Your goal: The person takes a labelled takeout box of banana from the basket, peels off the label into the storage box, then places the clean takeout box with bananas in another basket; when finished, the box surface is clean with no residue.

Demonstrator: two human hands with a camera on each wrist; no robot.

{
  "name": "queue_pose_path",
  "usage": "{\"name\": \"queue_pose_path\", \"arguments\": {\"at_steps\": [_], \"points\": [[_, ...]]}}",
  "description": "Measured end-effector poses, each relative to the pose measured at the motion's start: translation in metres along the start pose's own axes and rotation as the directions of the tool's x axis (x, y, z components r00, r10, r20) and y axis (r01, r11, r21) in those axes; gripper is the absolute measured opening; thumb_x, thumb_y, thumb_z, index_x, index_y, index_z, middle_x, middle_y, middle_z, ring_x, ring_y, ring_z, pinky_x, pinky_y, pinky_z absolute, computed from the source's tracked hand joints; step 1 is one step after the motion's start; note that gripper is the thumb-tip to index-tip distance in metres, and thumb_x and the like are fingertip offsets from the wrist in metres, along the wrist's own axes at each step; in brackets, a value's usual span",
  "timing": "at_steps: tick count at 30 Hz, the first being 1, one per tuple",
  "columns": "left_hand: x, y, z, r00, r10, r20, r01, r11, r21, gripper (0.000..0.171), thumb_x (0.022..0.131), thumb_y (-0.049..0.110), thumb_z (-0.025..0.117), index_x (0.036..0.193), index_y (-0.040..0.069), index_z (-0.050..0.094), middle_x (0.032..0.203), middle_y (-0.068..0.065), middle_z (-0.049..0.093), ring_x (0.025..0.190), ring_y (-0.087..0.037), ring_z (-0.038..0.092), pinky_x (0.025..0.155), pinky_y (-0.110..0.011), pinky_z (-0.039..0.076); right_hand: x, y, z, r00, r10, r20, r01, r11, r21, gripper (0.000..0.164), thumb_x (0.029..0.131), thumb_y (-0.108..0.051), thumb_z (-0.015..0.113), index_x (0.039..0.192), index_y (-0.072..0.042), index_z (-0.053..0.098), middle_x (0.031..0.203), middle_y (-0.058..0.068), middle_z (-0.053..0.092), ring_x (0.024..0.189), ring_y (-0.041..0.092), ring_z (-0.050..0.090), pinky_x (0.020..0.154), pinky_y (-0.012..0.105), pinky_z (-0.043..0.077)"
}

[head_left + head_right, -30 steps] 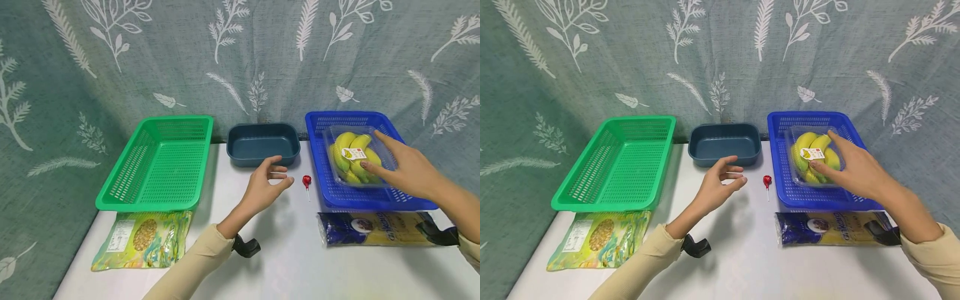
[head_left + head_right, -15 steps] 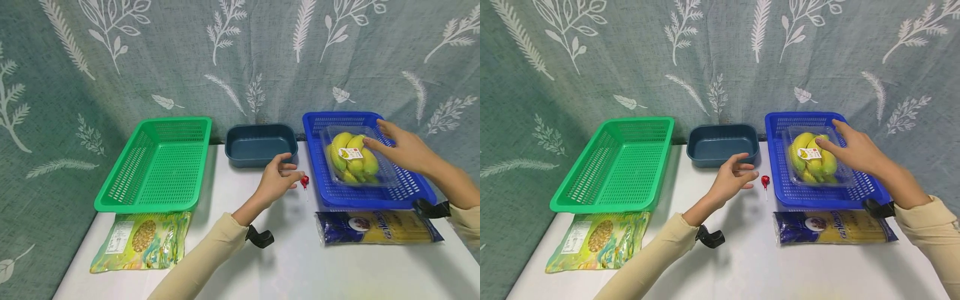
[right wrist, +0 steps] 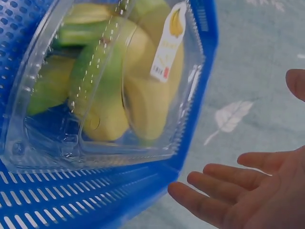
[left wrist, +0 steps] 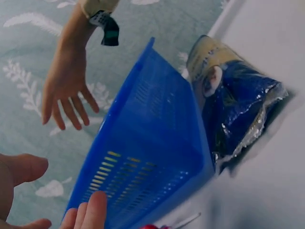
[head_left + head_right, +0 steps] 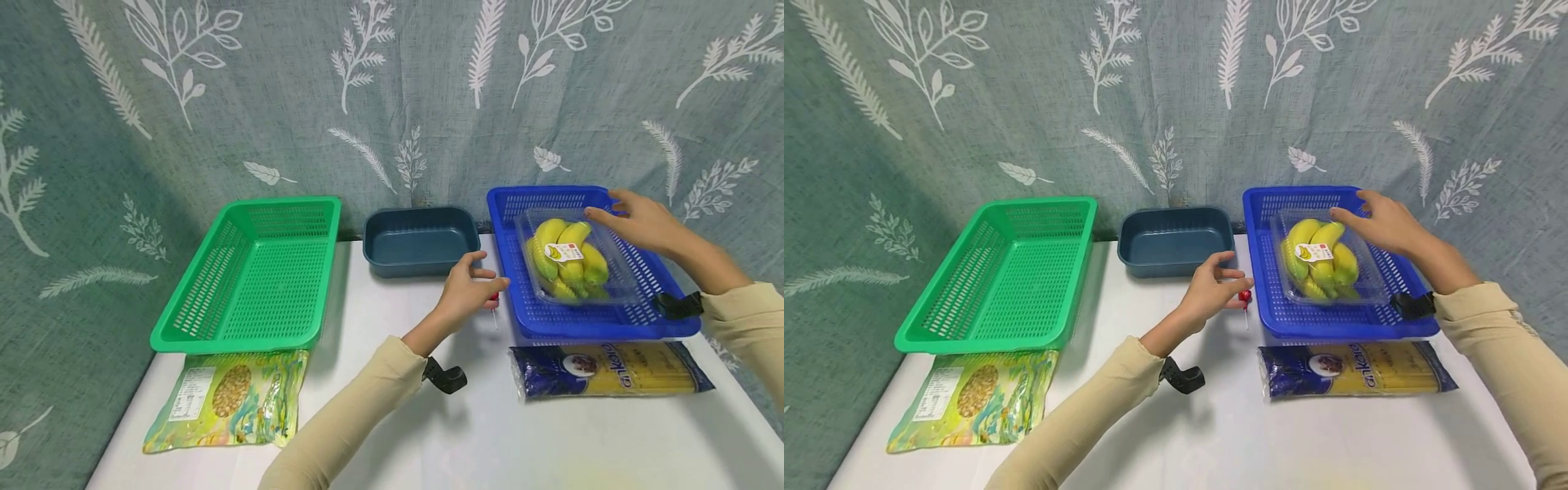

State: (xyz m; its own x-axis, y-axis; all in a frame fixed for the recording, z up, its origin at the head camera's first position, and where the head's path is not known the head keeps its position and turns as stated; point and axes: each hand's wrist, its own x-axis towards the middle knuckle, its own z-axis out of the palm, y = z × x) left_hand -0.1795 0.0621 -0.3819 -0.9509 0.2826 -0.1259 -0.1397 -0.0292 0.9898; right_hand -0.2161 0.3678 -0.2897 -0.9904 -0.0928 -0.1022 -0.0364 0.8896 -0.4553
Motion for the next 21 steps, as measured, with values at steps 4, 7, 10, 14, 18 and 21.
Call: {"name": "queue_pose_path", "arguments": {"at_steps": [4,7,10,14,18,21], "points": [[0.006,-0.002,0.007,1.000,0.003,-0.025,-0.002,1.000,0.016,0.068,0.085,0.005,0.080,0.145,0.012,0.048,0.113,-0.013,0.066,0.087,-0.032,0.071,0.068,-0.039,0.060,0.011,0.008,0.001,0.999,0.030,0.024,-0.030,1.000,0.003,0.099,0.100,-0.063,0.038,0.152,0.015,0.007,0.144,0.047,0.027,0.129,0.062,0.031,0.099,0.073,0.030],[0.010,-0.004,0.011,0.999,0.000,-0.043,0.001,1.000,0.021,0.068,0.085,0.005,0.080,0.144,0.012,0.048,0.108,-0.010,0.066,0.089,-0.034,0.071,0.065,-0.037,0.060,0.019,0.013,0.003,0.998,0.044,0.043,-0.044,0.999,-0.003,0.101,0.099,-0.064,0.037,0.150,0.018,0.007,0.143,0.048,0.025,0.127,0.063,0.030,0.098,0.073,0.031],[0.013,-0.005,0.015,0.998,-0.022,-0.054,0.023,1.000,0.014,0.071,0.084,0.004,0.080,0.145,0.012,0.046,0.104,-0.006,0.066,0.085,-0.031,0.072,0.065,-0.036,0.060,0.024,0.018,0.005,0.997,0.057,0.056,-0.057,0.998,-0.013,0.102,0.100,-0.063,0.037,0.149,0.021,0.007,0.144,0.049,0.023,0.124,0.063,0.034,0.098,0.072,0.031],[0.015,-0.008,0.019,0.996,-0.045,-0.071,0.045,0.999,-0.006,0.073,0.082,0.002,0.081,0.145,0.012,0.045,0.101,-0.005,0.066,0.080,-0.024,0.071,0.065,-0.036,0.060,0.029,0.024,0.009,0.993,0.081,0.083,-0.081,0.997,-0.006,0.103,0.100,-0.063,0.036,0.147,0.023,0.005,0.143,0.050,0.020,0.107,0.057,0.052,0.090,0.067,0.041],[0.016,-0.010,0.022,0.996,-0.048,-0.075,0.047,0.999,-0.014,0.074,0.081,-0.002,0.081,0.145,0.008,0.045,0.101,-0.009,0.064,0.077,-0.023,0.069,0.067,-0.040,0.060,0.032,0.028,0.013,0.991,0.096,0.089,-0.097,0.995,0.009,0.101,0.101,-0.059,0.039,0.144,0.026,0.008,0.140,0.053,0.020,0.096,0.055,0.059,0.078,0.056,0.053],[0.017,-0.011,0.025,0.996,-0.046,-0.080,0.046,0.999,-0.011,0.075,0.080,-0.004,0.081,0.145,0.005,0.045,0.099,-0.011,0.064,0.076,-0.023,0.068,0.069,-0.043,0.060,0.035,0.033,0.016,0.987,0.107,0.117,-0.115,0.992,0.058,0.099,0.101,-0.056,0.041,0.143,0.028,0.009,0.140,0.053,0.019,0.106,0.057,0.053,0.073,0.051,0.057]]}}
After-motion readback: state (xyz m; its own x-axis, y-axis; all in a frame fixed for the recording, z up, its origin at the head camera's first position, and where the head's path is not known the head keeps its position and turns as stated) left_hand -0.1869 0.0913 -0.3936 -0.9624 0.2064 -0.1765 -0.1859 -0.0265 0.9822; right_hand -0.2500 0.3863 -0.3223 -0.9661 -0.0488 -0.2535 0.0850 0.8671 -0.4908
